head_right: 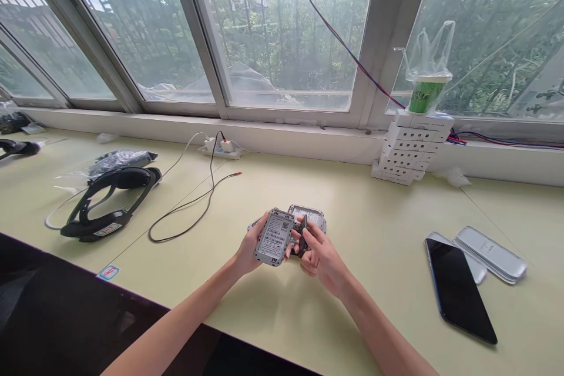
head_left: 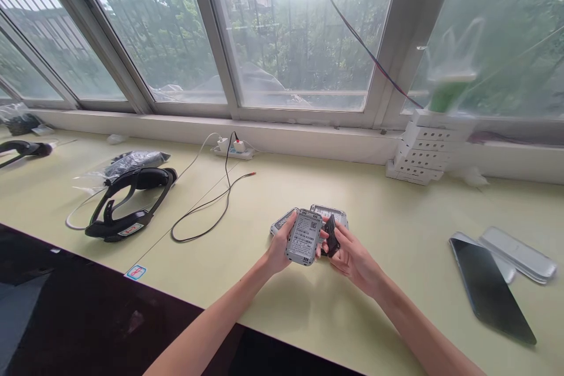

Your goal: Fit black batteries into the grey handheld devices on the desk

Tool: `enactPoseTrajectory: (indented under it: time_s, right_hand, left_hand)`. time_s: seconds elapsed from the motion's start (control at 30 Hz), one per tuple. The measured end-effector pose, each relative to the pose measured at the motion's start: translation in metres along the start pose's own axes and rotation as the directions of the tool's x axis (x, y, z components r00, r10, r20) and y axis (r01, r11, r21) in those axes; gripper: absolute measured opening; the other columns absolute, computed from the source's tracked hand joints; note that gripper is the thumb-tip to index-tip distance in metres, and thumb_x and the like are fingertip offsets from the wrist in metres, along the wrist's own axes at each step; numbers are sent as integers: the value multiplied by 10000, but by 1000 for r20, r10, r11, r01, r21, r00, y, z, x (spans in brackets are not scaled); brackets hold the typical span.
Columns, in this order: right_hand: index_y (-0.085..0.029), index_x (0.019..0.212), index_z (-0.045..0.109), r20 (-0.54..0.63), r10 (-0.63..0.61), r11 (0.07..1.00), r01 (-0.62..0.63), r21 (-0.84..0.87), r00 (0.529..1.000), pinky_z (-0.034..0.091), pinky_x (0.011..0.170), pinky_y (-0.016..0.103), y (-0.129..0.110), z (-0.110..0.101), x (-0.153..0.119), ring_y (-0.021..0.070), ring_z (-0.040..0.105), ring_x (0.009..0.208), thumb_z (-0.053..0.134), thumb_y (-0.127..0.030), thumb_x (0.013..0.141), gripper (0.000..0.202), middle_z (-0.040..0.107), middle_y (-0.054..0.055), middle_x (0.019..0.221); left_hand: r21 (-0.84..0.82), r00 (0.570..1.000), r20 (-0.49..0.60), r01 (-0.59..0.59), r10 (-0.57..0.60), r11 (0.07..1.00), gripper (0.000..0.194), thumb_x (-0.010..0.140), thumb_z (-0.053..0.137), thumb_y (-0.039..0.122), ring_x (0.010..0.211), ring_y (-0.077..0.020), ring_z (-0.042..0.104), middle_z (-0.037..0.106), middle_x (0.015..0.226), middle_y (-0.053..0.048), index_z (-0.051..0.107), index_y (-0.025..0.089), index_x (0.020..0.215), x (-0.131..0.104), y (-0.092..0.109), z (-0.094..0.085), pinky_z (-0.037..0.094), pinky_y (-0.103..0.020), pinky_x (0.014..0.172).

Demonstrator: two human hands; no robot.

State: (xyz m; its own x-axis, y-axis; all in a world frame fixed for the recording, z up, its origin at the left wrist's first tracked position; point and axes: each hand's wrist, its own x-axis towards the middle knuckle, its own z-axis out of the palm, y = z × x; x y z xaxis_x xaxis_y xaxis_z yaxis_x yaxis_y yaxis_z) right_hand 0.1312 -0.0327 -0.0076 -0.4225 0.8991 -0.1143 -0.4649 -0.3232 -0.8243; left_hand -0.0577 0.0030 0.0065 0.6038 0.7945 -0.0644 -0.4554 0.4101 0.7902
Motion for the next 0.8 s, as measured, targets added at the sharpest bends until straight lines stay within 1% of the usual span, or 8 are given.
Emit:
enactPoseTrajectory:
  time_s: [0.07,0.13,0.23,0.4,0.5,0.63,0.73,0.8]
  right_hand:
    - [-290,1277,521,-40,-9,1000,8,-12,999,207,403,190,0,0,-1,17,254,390,652,-512,877,476,615,-24,772]
    - [-258,1206,578,-81,-24,999,22,-30,996,206,408,186,-1,0,-2,22,214,410,699,-497,843,451,573,-42,701]
    - [-234,1156,609,-119,-42,998,35,-61,992,222,418,196,-2,-1,-2,34,188,414,759,-483,786,471,506,-70,607]
    - [-228,1136,567,-215,-81,997,80,-14,973,237,421,211,-3,-2,0,36,251,392,807,-459,734,523,533,-71,608]
    - [-228,1128,534,-269,-115,993,122,8,956,254,426,201,-3,-3,1,41,306,388,826,-425,722,537,480,-99,545]
    - [-231,1109,501,-287,-163,986,164,-21,944,236,411,186,-2,-2,2,41,343,367,828,-426,724,541,472,-112,514]
    - [-232,1111,490,-291,-183,983,179,-44,939,260,396,189,-2,-1,2,50,384,364,823,-447,722,555,523,-96,559]
    - [-232,1114,487,-297,-195,981,186,-57,935,282,385,195,-1,0,2,55,404,366,825,-454,717,567,553,-83,596]
  left_hand:
    - [-4,999,-19,37,-38,999,595,964,387,543,633,-263,695,735,890,-201,642,55,1192,-1,-1,1,537,-357,581]
    - [-8,997,-32,75,-75,997,600,958,394,561,631,-269,699,733,815,-188,663,58,1147,-1,-3,2,530,-348,577]
    - [-17,994,-49,93,-93,996,600,941,428,585,641,-281,706,726,751,-175,684,63,1090,-1,-4,1,535,-358,594]
    - [-9,996,-60,70,-70,998,608,945,419,588,624,-278,705,727,768,-191,676,50,1064,1,-5,-2,533,-354,574]
    - [2,999,-35,39,-38,999,574,947,399,602,638,-286,713,734,835,-185,639,97,1078,2,-5,-1,549,-382,575]
    - [20,999,-21,25,-25,999,497,931,398,636,630,-289,721,736,851,-152,570,174,995,1,-6,0,559,-398,560]
    - [22,998,-32,54,-54,998,469,938,405,614,632,-289,723,738,866,-150,568,176,988,1,-6,-1,563,-398,563]
    - [20,995,-37,98,-97,995,474,950,412,567,640,-284,723,736,863,-170,604,138,1012,2,-5,-1,565,-384,584]
